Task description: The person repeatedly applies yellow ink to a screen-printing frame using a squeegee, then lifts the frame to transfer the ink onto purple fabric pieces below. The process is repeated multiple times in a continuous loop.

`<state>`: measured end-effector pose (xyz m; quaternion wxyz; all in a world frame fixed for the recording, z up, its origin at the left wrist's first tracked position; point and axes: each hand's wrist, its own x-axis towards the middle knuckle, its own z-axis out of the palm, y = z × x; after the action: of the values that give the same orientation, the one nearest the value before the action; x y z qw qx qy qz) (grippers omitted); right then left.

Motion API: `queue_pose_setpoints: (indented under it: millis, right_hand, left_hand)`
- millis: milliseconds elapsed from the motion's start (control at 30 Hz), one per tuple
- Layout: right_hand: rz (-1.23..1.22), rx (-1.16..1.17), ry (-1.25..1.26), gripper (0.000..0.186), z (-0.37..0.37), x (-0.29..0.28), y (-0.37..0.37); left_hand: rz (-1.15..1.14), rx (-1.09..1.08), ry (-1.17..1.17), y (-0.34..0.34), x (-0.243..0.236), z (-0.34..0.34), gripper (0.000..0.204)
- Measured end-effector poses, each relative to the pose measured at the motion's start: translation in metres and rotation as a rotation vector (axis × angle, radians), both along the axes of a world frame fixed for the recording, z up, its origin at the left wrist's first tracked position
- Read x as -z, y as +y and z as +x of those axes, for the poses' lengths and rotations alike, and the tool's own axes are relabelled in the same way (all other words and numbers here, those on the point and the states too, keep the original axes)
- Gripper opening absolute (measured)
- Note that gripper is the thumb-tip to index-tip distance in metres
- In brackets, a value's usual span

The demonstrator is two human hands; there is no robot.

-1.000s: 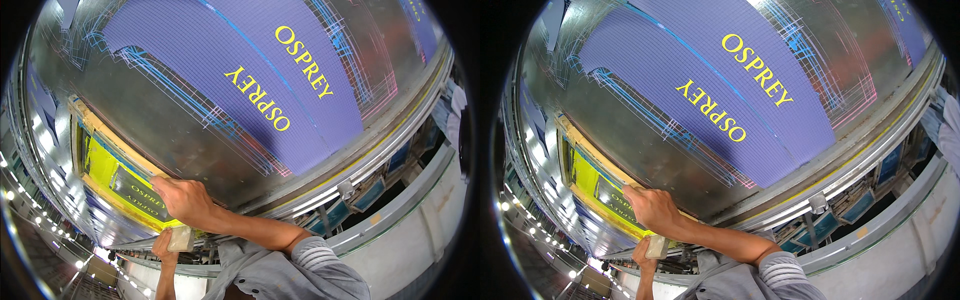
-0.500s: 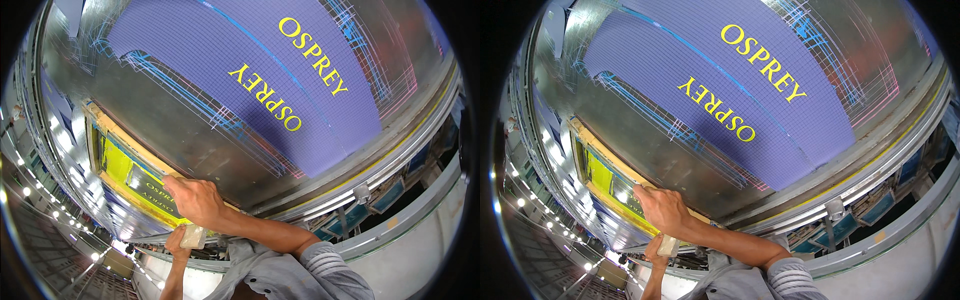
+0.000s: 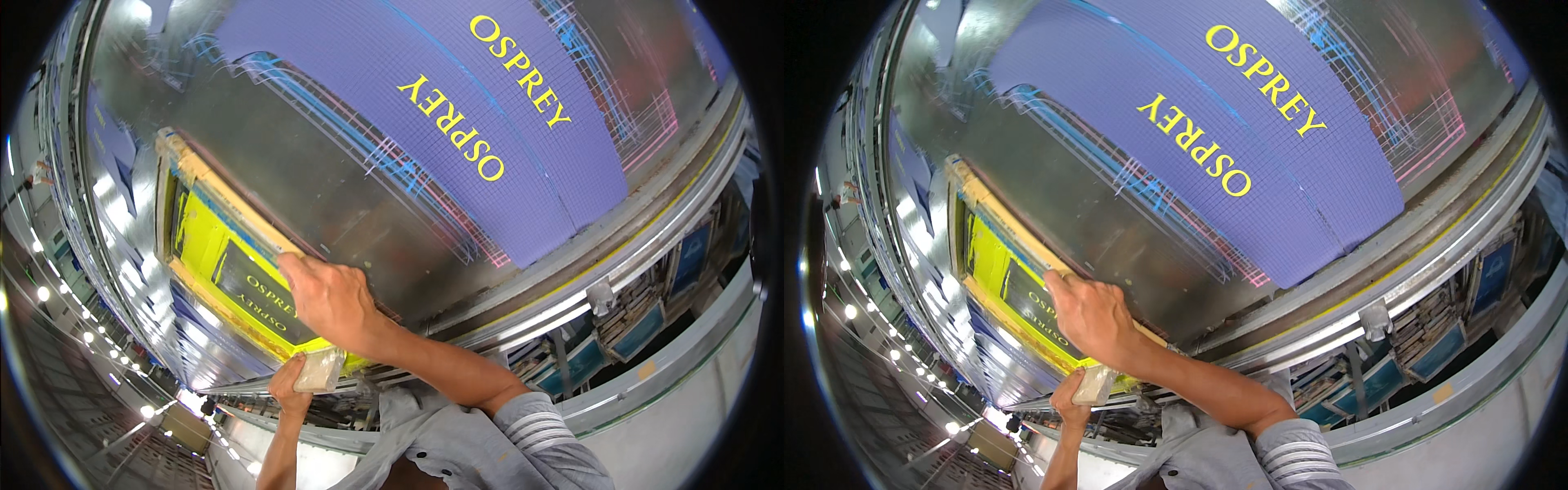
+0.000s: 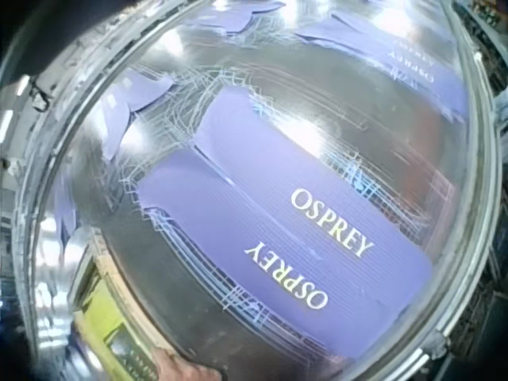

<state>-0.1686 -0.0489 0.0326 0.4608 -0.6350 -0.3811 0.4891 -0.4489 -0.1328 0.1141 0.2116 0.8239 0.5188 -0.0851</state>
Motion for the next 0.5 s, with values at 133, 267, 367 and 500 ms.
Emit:
queue_pose_setpoints:
  millis: [133,267,367,500]
  right_hand:
    - [0.096,-0.030,-0.259,0.009,-0.008,0.012,-0.011]
    - [0.017,-0.042,-0.400,0.019,0.013,0.029,-0.007]
    - [0.008,-0.005,-0.490,0.025,0.041,0.046,-0.009]
    - [-0.012,-0.022,-0.609,0.026,0.068,0.073,-0.008]
  left_hand:
    - [0.073,-0.051,-0.010,-0.034,0.006,0.000,0.038]
    - [0.167,-0.130,-0.084,-0.051,0.027,0.020,0.047]
    - [0.184,-0.188,-0.170,-0.073,0.056,0.027,0.050]
    - [0.181,-0.198,-0.198,-0.074,0.089,0.045,0.046]
